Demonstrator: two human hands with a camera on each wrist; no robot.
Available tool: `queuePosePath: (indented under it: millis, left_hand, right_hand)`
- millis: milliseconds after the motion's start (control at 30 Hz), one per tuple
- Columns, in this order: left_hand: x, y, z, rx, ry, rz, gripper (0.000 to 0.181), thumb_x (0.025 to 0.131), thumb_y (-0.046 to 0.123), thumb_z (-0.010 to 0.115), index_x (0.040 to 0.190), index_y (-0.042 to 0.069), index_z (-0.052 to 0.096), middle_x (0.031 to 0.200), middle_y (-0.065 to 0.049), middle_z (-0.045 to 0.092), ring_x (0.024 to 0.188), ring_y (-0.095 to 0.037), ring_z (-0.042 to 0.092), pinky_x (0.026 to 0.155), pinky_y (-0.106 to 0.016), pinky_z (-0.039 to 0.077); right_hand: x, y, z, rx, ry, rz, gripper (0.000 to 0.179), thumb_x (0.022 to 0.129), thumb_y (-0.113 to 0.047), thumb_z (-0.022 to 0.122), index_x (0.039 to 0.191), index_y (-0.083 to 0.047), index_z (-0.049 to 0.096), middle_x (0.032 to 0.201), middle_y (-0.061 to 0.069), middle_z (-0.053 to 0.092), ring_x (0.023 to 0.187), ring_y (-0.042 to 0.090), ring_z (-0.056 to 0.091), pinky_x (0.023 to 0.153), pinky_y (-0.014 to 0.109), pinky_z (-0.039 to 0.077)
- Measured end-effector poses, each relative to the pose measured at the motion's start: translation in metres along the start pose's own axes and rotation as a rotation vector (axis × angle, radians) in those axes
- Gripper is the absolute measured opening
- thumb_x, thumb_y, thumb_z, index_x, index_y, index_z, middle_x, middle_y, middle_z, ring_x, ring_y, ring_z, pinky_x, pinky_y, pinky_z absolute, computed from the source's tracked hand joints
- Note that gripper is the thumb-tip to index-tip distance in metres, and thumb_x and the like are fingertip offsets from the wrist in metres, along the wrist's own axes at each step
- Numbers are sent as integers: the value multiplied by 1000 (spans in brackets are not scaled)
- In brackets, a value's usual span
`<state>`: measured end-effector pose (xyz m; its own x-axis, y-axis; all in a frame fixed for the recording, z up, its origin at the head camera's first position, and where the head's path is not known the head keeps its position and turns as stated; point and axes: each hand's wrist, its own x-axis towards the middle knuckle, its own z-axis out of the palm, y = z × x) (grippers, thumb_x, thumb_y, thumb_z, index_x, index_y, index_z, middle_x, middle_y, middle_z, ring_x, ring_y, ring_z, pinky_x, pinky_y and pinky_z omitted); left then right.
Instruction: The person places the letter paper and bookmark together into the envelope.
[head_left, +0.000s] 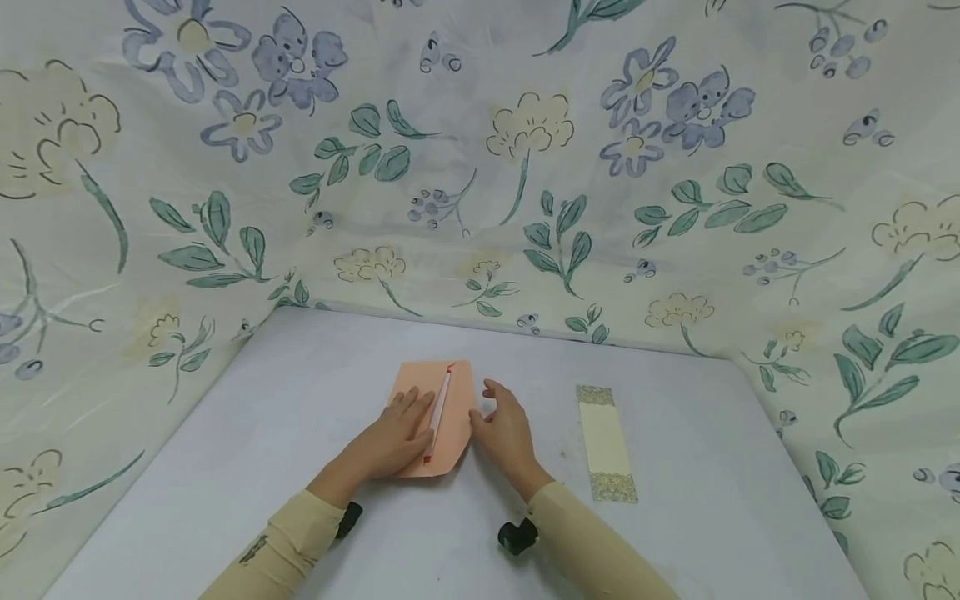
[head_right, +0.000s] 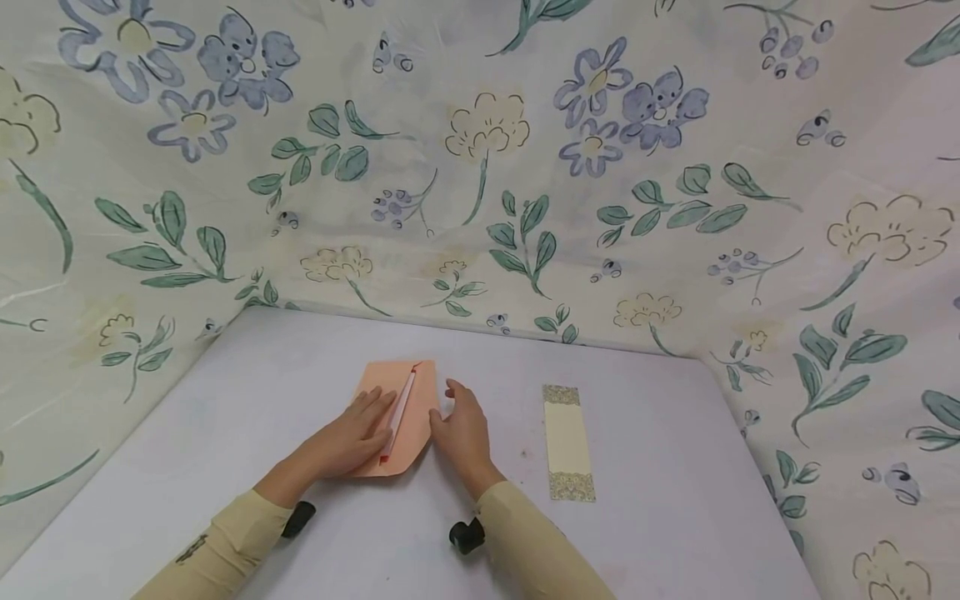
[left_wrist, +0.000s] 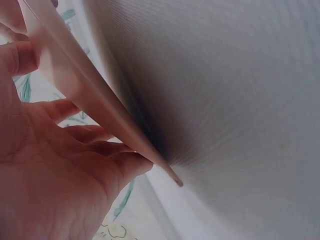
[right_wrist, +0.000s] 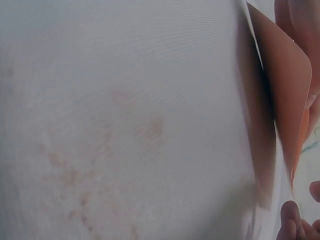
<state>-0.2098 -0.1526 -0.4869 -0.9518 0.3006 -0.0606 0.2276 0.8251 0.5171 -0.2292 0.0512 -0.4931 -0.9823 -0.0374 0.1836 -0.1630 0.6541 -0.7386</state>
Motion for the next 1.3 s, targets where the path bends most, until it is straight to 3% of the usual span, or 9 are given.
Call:
queuePosePath:
  millis: [900,1300]
  left_hand:
    - [1,1,1,-7,0,-5,65,102,28,50,159,3,30,164,-29,19,151,-49,15,120,-61,19]
    - [-1,3,-2,-22,-1,1,66,102,27,50,159,1,30,164,-30,19,151,-50,14,120,-62,19]
  right_hand:
    - [-2,16,-8,-50,8,71,58,92,-16,74,145,-6,52,127,10,66,72,8,55,61,23,48]
    - [-6,24,-12,-39,33,34,56,90,-13,76,140,-1,55,123,13,67,72,11,58,63,26,49]
